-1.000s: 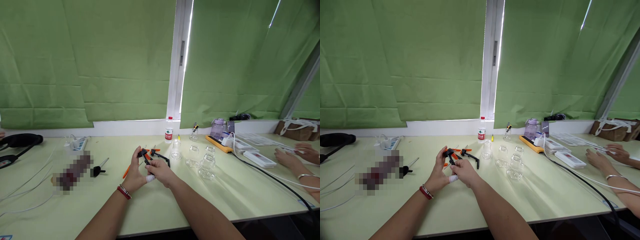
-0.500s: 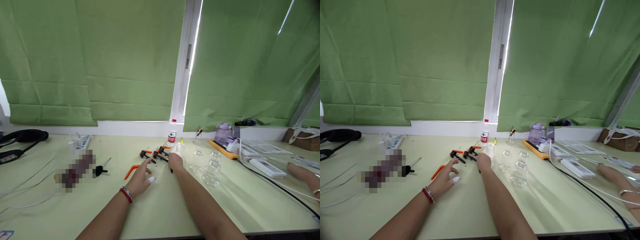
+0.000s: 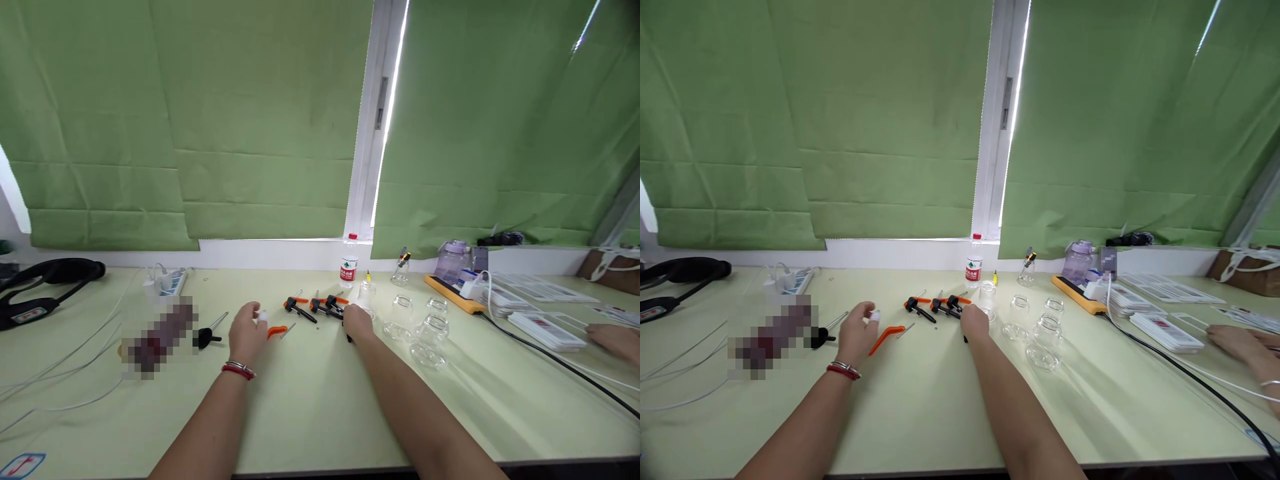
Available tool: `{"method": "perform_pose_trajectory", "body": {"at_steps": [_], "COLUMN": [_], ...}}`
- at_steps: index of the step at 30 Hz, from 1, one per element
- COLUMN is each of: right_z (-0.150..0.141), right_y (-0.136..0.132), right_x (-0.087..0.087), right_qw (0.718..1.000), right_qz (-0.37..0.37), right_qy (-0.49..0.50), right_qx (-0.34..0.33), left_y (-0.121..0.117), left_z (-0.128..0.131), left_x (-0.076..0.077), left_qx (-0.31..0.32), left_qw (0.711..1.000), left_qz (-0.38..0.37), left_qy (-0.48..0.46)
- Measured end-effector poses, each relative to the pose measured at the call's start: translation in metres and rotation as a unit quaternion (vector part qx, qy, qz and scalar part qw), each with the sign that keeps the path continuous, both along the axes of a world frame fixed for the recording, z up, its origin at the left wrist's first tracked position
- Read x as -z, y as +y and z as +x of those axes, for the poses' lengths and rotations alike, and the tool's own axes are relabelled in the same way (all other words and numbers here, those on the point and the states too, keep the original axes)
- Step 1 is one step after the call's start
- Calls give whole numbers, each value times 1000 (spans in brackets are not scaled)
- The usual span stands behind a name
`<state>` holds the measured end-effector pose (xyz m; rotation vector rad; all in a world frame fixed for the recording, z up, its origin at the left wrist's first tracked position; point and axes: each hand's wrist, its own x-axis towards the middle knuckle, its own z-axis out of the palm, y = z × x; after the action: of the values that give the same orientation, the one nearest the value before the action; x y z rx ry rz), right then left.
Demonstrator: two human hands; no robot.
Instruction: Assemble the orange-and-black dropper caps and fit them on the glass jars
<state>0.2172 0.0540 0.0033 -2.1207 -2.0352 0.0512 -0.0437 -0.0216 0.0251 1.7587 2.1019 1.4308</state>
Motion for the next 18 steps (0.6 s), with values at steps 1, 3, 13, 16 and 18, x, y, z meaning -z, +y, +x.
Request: {"method": "perform_pose_trajectory", "body": {"at_steps": [1, 3, 13, 16, 18], "right_z": [0, 0, -92, -127, -141], "right_y": [-1, -3, -46, -68, -78], "right_x": [-1, -4, -20, -14, -11], "right_qw": [1000, 1000, 954, 866, 821], "right_qz": [-1, 1, 99, 143, 161], "right_qy": [0, -3, -63, -108, -142], "right_qx": [-2, -6, -276, -466, -529], "left_y": [2, 4, 11, 13, 14], "left_z": [-8, -24, -67, -68, -67], "left_x": [-2, -4, 4, 9, 10], "left_qx": [-45, -118, -244, -234, -231], "left_qw": [999, 991, 968, 967, 969], "left_qz": [14, 42, -58, -95, -90], "left_qy": [9, 45, 19, -4, -10]}}
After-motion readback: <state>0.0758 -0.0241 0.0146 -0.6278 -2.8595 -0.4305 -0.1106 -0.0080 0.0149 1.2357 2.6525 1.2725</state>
